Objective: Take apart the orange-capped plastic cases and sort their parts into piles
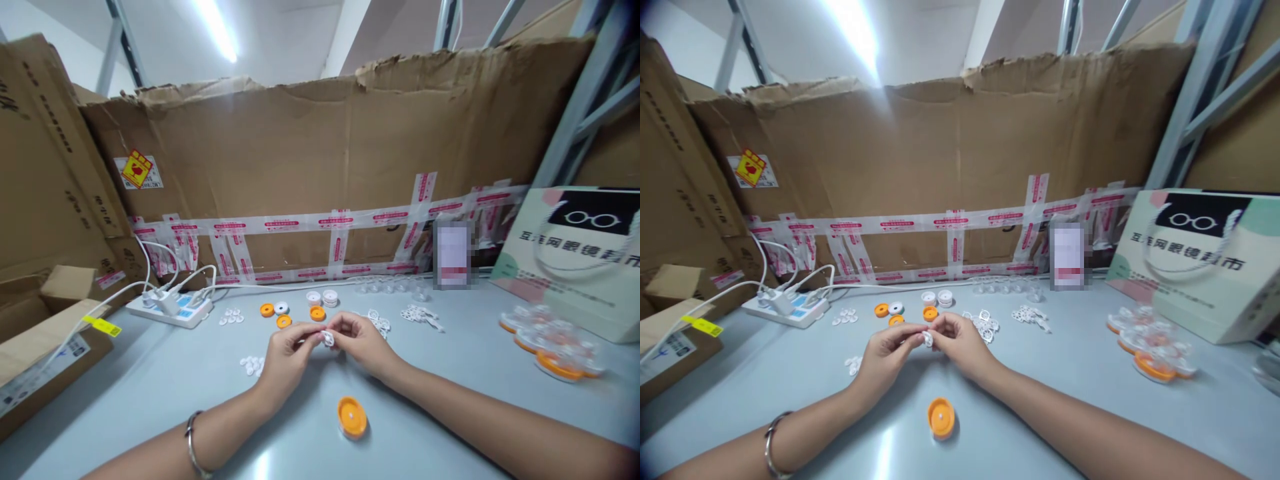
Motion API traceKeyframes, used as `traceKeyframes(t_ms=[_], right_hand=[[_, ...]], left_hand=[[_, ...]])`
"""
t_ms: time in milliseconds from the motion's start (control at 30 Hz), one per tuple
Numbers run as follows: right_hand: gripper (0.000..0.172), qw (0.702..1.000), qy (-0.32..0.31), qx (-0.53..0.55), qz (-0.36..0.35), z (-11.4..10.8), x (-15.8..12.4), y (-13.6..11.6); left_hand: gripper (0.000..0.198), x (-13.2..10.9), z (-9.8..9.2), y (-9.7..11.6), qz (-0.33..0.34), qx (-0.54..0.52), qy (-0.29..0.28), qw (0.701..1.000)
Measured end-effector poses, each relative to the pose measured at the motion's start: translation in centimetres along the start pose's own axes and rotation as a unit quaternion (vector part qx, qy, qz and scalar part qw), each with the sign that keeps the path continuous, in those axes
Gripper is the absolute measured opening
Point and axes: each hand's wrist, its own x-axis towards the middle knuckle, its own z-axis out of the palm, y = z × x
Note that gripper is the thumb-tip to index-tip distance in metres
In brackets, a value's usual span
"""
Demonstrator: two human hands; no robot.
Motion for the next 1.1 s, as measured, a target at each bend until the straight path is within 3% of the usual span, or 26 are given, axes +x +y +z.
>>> traceKeyframes(t_ms=[233, 400, 533, 633, 833, 1100], right_hand=[[0.035, 0.997, -0.028, 0.063, 0.037, -0.6, -0.8, 0.1], [0.031, 0.997, -0.015, 0.066, 0.036, -0.9, -0.6, 0.4], [0.031, 0.998, 0.007, 0.045, 0.033, -0.9, -0.5, 0.4], [0.029, 1.0, 0.007, 0.013, 0.022, -0.9, -0.7, 0.4], [0.03, 1.0, -0.002, -0.002, 0.022, -0.9, -1.0, 0.3], [0.029, 0.999, 0.018, 0.0, 0.03, -0.9, -1.1, 0.3]], left_hand=[[0.012, 0.3, 0.0, 0.1, -0.049, -0.033, 0.029, 0.998], [0.014, 0.2, 0.1, -0.2, -0.039, -0.027, 0.021, 0.999], [0.021, 0.0, 0.0, -0.6, 0.001, 0.002, -0.022, 1.0], [0.02, 0.0, -0.3, -0.9, 0.08, 0.075, -0.042, 0.993], [0.015, 0.2, -0.8, -0.9, 0.276, 0.294, -0.024, 0.915], [0.021, -0.1, -0.8, -0.9, 0.341, 0.4, -0.067, 0.848]])
